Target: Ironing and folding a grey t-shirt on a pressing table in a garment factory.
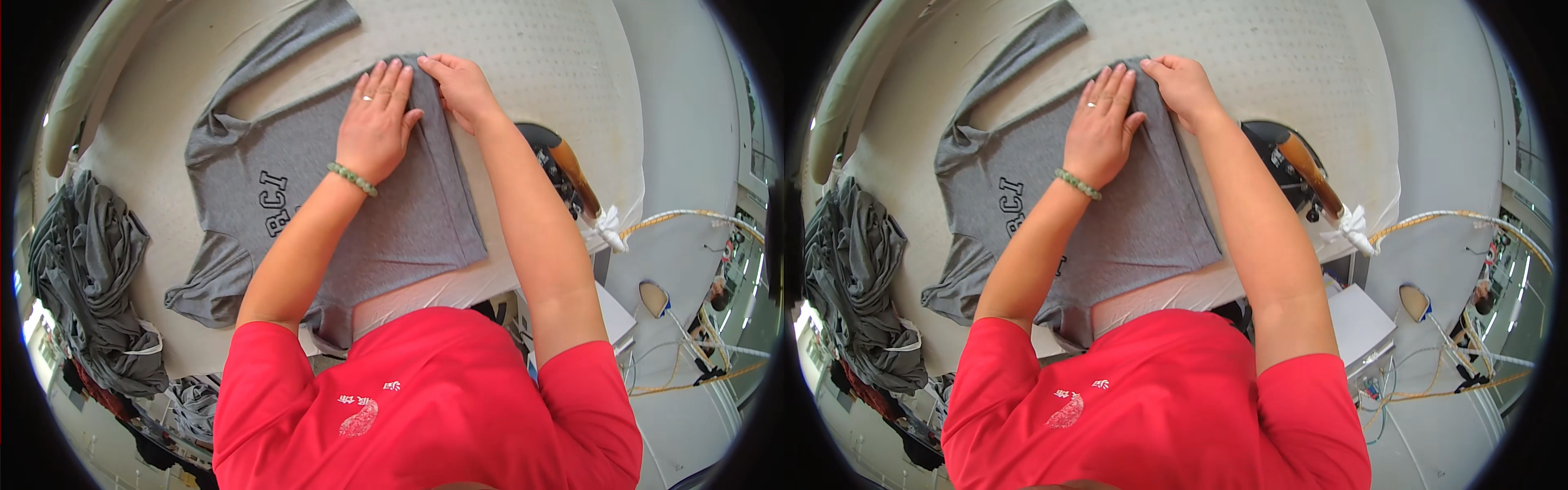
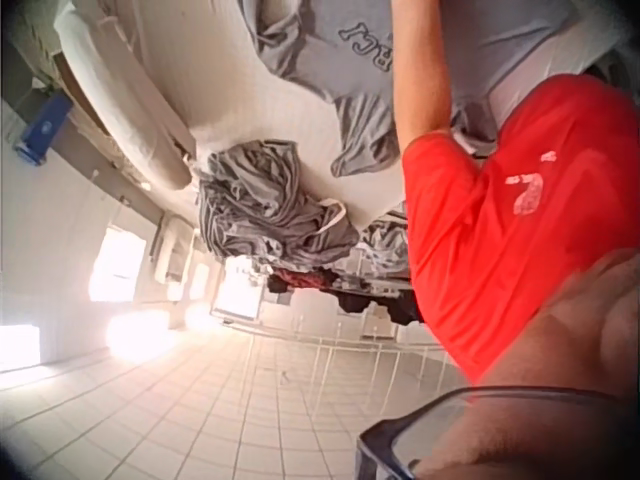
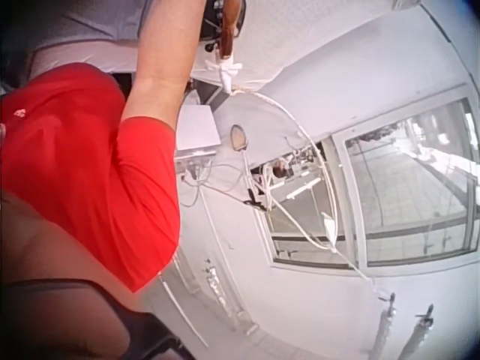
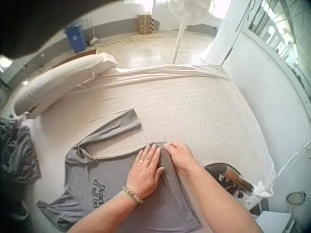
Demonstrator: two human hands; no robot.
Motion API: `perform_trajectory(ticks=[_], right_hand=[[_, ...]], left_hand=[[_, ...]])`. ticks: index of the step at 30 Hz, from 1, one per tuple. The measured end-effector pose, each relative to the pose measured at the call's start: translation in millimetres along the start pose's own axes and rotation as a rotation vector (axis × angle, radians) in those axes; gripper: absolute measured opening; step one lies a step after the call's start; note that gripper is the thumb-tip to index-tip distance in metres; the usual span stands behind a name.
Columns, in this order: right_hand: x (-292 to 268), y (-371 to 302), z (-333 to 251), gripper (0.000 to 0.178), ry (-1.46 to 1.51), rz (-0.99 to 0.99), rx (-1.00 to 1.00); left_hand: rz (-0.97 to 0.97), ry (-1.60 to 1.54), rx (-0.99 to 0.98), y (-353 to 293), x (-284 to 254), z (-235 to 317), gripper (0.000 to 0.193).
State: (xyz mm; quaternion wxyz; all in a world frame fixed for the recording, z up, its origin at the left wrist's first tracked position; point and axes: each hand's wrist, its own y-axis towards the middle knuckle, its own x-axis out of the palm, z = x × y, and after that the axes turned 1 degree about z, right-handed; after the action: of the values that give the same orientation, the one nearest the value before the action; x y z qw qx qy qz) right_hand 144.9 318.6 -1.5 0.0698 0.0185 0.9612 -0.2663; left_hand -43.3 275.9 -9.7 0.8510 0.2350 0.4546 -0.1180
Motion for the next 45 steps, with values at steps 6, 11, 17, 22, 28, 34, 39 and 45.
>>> perform_trajectory(ticks=[6,11,17,22,28,34,39,45], right_hand=[[-39,-107,41,0.020,-0.018,-0.194,0.270],[-72,-212,97,0.019,0.020,-0.304,0.331],[-90,-216,131,0.018,0.009,-0.360,0.281],[-92,-223,122,0.019,0.001,-0.374,0.313],[-41,-199,57,0.050,-0.776,-0.034,-0.862],[34,-35,45,0.082,-0.992,0.197,-1.091],[39,-74,72,0.073,-0.955,0.258,-1.186],[-46,-189,138,0.092,-1.095,-0.062,-1.017]], left_hand=[[-0.012,0.142,-0.074,-1,17,20,0.066],[0.001,0.318,-0.148,3,29,36,0.070],[0.048,0.393,-0.171,-8,33,52,0.074],[-0.121,0.147,-0.144,-100,41,145,0.076],[-0.139,0.199,-0.223,-135,52,195,0.071],[-0.044,0.142,-0.267,-133,65,205,0.062],[0.122,-0.020,-0.192,-174,50,211,0.057],[0.249,0.434,-0.579,-299,-58,181,0.050]])
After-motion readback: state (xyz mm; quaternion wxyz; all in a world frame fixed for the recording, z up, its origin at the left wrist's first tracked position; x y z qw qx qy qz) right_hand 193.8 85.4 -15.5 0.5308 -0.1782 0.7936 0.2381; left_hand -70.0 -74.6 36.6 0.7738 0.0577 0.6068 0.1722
